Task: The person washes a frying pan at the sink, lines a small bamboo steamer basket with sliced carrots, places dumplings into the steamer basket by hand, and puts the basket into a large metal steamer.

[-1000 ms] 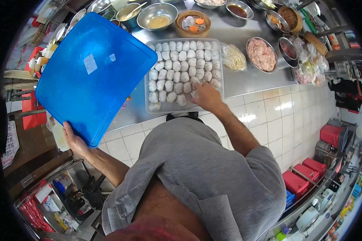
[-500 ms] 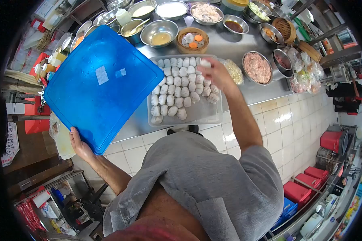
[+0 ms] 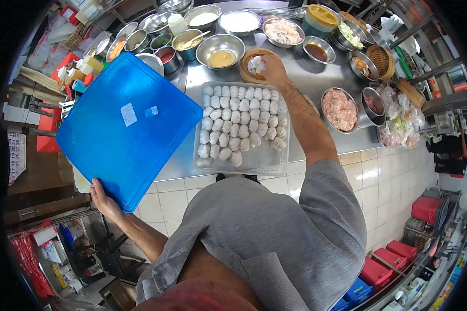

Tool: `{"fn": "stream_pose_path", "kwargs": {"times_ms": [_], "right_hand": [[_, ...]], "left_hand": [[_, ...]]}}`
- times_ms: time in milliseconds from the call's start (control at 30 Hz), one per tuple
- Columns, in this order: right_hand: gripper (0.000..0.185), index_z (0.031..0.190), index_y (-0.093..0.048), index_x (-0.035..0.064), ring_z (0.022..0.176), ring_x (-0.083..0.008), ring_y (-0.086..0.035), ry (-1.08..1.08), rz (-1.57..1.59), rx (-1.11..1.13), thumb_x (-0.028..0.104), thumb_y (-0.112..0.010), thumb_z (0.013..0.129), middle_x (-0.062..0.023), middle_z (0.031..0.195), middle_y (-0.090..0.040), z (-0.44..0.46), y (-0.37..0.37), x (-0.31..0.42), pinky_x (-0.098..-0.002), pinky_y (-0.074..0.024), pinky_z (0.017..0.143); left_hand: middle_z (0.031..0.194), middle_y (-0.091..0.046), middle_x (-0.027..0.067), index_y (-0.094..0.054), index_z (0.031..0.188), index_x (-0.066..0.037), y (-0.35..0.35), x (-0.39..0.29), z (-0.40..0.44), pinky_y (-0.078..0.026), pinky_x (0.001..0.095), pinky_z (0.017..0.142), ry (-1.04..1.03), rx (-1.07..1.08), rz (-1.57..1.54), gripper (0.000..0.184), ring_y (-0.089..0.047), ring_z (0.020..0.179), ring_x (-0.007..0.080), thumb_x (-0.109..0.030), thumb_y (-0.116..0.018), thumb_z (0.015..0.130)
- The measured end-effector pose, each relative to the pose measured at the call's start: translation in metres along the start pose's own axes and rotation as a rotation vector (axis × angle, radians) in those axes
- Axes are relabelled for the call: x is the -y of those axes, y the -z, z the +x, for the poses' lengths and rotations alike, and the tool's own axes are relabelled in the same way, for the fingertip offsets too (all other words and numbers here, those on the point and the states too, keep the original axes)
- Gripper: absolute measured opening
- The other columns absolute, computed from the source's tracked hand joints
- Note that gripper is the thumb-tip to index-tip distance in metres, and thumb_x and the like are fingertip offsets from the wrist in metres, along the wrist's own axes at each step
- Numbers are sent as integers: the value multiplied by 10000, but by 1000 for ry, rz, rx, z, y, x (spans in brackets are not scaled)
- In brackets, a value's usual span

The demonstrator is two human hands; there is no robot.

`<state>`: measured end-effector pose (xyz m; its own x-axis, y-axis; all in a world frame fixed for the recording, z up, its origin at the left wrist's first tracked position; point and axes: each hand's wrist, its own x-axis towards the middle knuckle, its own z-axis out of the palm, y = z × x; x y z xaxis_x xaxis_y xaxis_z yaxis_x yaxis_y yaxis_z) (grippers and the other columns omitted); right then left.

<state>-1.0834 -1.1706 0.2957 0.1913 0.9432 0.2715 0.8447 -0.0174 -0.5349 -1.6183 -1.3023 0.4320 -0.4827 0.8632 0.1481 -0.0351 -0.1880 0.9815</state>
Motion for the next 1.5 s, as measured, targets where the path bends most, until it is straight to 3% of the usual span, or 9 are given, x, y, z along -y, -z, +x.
{"fn": "stream_pose_path", "kwargs": {"times_ms": [467,567,600,733,800,967,1167,1400,1500], "right_hand": [[309,937,-587,25,892,-314,-548,2,-47,101,-18,-607,631,-161,930,-541,1,7,2,-367,-452,788],[287,919,-597,11,883,-334,-561,34,208,-119,67,-611,638,-188,914,-588,-21,25,24,-380,-457,775],[292,933,-605,31,887,-319,-575,-97,184,-35,82,-621,646,-179,917,-598,-31,38,35,-381,-460,763],[248,934,-622,68,818,-317,-595,-99,-114,293,89,-568,693,-139,899,-606,-118,66,83,-412,-469,721],[211,897,-612,57,831,-324,-580,-239,-235,370,87,-558,695,-129,894,-587,-170,57,91,-435,-470,723],[258,943,-541,47,904,-302,-504,-143,-553,203,51,-557,686,-92,889,-536,-233,21,86,-428,-442,718],[334,997,-532,84,940,-293,-477,54,-311,226,29,-581,671,-100,957,-521,-256,16,83,-417,-416,755],[289,967,-559,88,950,-297,-479,1,-435,429,30,-617,690,-79,958,-512,-248,22,94,-422,-416,781],[313,982,-571,84,966,-307,-491,-43,-314,440,15,-635,683,-98,960,-525,-233,37,89,-420,-423,783]], "left_hand": [[886,-573,54,-553,948,-1,-17,-5,-5,-405,259,730,3,3,-13,289,-510,796,127,-283,-562,888],[896,-572,61,-553,972,11,-9,1,3,-407,257,732,-5,13,25,306,-511,806,134,-282,-562,887],[907,-571,68,-552,991,20,-5,3,4,-408,257,736,-10,17,52,320,-513,814,139,-283,-562,886],[933,-570,78,-550,1030,32,-19,4,7,-411,256,749,10,-75,50,347,-516,835,146,-283,-561,884],[955,-569,86,-547,1052,38,-19,8,14,-414,260,756,2,-49,30,367,-519,848,151,-286,-564,882],[937,-573,78,-556,1018,30,-32,15,27,-412,258,752,20,22,9,339,-518,833,146,-281,-561,883],[922,-584,76,-558,984,14,-41,18,32,-412,266,758,25,177,-63,296,-524,824,146,-267,-549,894],[924,-586,75,-558,978,8,-44,14,30,-421,267,753,46,151,-141,265,-529,818,146,-243,-554,892],[922,-585,77,-558,975,8,-46,10,26,-420,265,748,32,95,-154,262,-529,817,147,-241,-550,894]]}}
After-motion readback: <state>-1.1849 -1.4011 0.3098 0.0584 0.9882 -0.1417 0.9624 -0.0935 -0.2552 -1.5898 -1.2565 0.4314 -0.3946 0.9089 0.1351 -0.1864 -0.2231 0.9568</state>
